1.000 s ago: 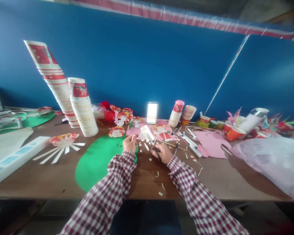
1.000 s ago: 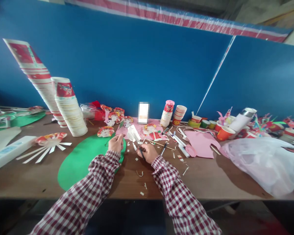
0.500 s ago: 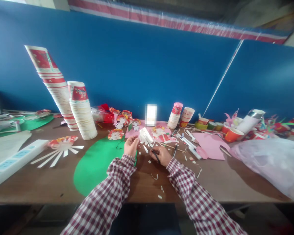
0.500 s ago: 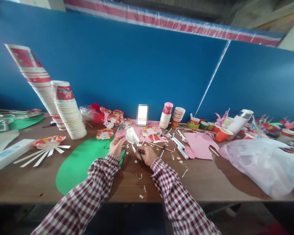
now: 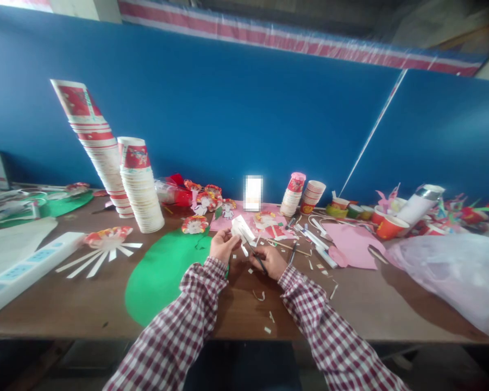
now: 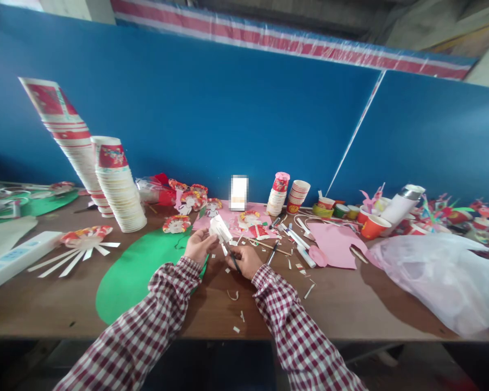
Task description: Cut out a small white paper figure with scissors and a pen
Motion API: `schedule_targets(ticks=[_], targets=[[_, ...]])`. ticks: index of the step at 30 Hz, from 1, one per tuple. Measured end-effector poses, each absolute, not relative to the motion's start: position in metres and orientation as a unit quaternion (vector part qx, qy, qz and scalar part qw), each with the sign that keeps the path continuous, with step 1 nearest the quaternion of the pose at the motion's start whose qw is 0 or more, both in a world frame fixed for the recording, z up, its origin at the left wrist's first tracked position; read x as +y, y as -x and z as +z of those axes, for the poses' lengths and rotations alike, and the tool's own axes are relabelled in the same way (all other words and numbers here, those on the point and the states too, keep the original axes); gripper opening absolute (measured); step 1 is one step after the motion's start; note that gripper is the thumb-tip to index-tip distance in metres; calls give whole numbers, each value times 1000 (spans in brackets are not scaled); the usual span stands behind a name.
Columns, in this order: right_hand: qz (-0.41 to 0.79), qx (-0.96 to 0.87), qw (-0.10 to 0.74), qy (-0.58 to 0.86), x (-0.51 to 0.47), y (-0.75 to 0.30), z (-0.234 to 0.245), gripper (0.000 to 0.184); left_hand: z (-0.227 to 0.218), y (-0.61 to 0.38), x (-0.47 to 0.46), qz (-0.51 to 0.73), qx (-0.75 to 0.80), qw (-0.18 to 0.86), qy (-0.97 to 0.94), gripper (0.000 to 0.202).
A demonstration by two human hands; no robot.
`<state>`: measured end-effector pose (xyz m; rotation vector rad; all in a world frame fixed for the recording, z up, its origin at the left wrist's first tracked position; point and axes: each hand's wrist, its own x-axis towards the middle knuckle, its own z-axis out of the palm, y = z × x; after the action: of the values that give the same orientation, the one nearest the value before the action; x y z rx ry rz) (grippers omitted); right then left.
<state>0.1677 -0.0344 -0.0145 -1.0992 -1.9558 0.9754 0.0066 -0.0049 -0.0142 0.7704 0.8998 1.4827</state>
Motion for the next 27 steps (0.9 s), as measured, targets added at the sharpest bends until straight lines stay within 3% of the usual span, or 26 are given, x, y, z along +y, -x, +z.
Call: schedule_targets(ticks=[27], targets=[[400,-742,338,419,-34,-168,-17,22,-11,-7,-6,644,380,592,-301,33]])
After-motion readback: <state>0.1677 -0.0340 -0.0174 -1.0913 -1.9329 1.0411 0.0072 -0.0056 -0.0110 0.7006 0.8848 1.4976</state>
